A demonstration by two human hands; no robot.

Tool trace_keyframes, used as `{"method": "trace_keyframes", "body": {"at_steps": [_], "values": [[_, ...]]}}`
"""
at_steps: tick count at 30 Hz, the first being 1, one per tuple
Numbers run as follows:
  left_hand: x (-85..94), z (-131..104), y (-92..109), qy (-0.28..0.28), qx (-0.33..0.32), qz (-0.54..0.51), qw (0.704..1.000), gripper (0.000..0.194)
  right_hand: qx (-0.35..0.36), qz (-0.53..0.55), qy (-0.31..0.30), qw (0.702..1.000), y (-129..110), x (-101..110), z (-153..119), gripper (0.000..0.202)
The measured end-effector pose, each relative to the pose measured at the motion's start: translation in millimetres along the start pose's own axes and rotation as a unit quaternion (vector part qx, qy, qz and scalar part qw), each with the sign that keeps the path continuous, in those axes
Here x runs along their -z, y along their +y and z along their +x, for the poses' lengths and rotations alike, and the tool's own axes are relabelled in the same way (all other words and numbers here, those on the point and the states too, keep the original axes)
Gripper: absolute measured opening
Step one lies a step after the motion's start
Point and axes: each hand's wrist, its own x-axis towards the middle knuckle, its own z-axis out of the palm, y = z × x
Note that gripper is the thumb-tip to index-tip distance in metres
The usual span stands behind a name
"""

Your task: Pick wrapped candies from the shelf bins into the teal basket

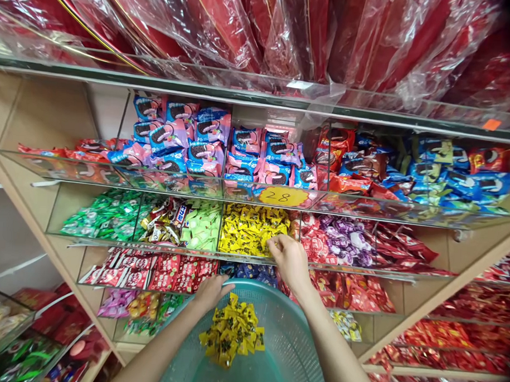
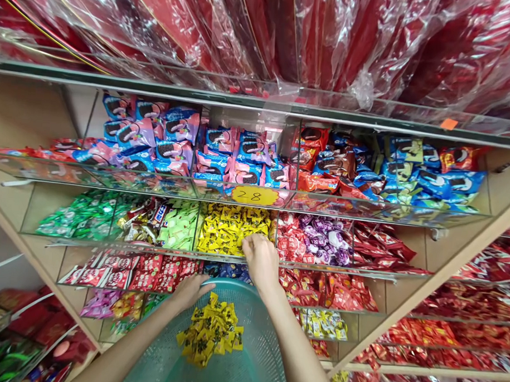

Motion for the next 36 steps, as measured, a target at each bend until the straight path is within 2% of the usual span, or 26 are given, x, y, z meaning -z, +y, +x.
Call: {"method": "trace_keyframes", "body": {"at_steps": [2,5,9,12,17,24,27,31,36], "values": [[-0.1,0.3,0.5,0.003,-0.004,0.007,1.0,0.046,0.049,0.078,-0.049,0.994,-12.1,5.5,-5.2,0.023],[1.9,-0.4,2.8,-0.003,0.013,0.013,1.0,0.043,0.115,0.138,-0.183,0.967,-26.4,4.6,-15.1,0.02],[6.5,-2.3,6.3,-0.017,0.027,0.021,0.999,0.036,0.139,0.063,-0.332,0.931,-26.3,-17.2,-27.2,0.014],[6.8,-1.9,6.5,-0.014,0.023,0.03,0.999,0.038,0.131,-0.033,-0.377,0.916,-15.2,-39.9,-33.3,0.012],[3.5,0.0,3.8,-0.005,0.014,0.037,0.999,0.046,0.115,-0.131,-0.395,0.902,0.1,-65.4,-39.0,0.014],[3.5,0.6,3.4,-0.004,0.012,0.039,0.999,0.049,0.085,-0.137,-0.416,0.895,1.2,-72.9,-40.7,0.013],[3.6,0.3,3.6,-0.003,0.013,0.039,0.999,0.049,0.068,-0.145,-0.396,0.904,0.8,-74.2,-40.8,0.014],[5.4,-1.3,5.8,-0.007,0.02,0.044,0.999,0.044,0.066,-0.118,-0.358,0.924,-6.8,-62.8,-38.6,0.012],[6.1,-2.4,7.3,-0.009,0.009,0.037,0.999,0.039,0.096,-0.024,-0.288,0.952,-20.5,-24.9,-27.2,0.021]]}}
